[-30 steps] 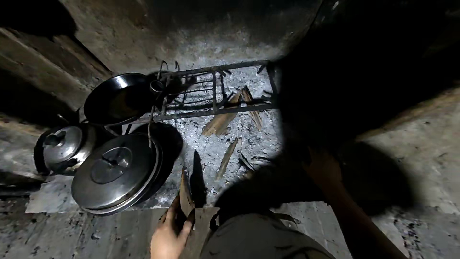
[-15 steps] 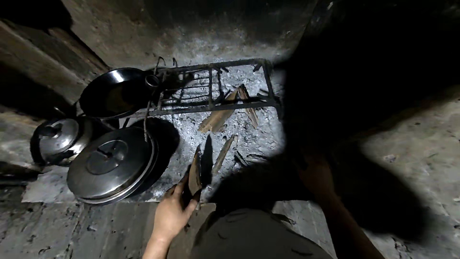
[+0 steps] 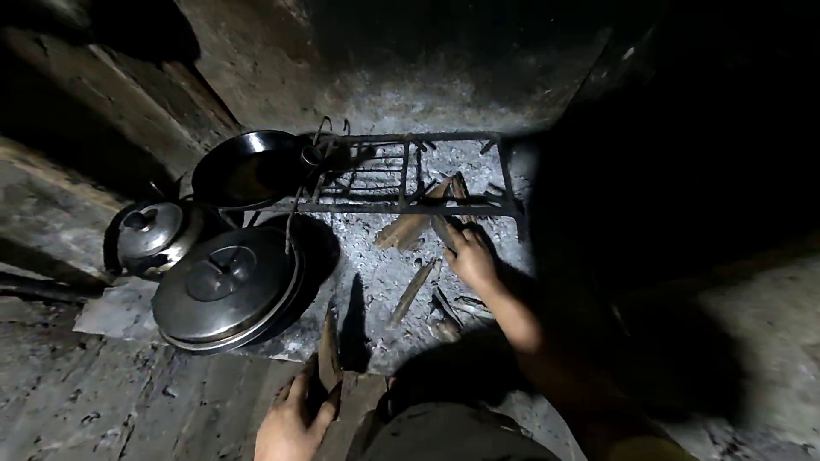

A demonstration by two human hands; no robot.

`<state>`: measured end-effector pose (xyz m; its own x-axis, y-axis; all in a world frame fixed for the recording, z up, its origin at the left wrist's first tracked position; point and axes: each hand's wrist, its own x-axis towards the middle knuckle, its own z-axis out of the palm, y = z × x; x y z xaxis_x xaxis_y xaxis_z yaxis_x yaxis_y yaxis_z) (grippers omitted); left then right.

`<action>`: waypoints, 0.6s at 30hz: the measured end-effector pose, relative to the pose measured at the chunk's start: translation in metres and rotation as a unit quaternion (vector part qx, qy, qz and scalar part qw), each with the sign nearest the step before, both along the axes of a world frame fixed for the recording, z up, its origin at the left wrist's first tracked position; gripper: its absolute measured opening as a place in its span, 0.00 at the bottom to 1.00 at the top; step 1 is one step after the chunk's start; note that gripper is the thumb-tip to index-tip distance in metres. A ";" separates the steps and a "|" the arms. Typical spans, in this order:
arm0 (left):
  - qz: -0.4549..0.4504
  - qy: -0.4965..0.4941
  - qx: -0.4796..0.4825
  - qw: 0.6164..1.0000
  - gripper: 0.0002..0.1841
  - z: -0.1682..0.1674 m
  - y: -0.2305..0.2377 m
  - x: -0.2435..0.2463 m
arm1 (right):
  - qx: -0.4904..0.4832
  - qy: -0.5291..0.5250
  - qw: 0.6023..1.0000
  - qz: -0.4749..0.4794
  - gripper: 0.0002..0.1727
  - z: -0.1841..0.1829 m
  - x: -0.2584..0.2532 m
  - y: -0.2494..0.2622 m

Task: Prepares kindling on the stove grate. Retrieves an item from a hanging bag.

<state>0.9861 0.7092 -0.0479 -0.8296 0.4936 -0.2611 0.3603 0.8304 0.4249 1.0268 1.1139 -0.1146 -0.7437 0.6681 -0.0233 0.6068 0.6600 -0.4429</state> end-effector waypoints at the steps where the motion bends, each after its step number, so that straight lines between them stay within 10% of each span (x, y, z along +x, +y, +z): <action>1: 0.011 0.000 -0.002 1.000 0.41 -0.002 -0.008 0.002 | 0.004 -0.002 1.000 -0.001 0.33 0.001 -0.007 0.004; 18: 0.015 0.002 -0.015 1.000 0.42 -0.003 -0.017 0.000 | 0.083 0.032 0.996 -0.002 0.30 -0.008 -0.024 0.017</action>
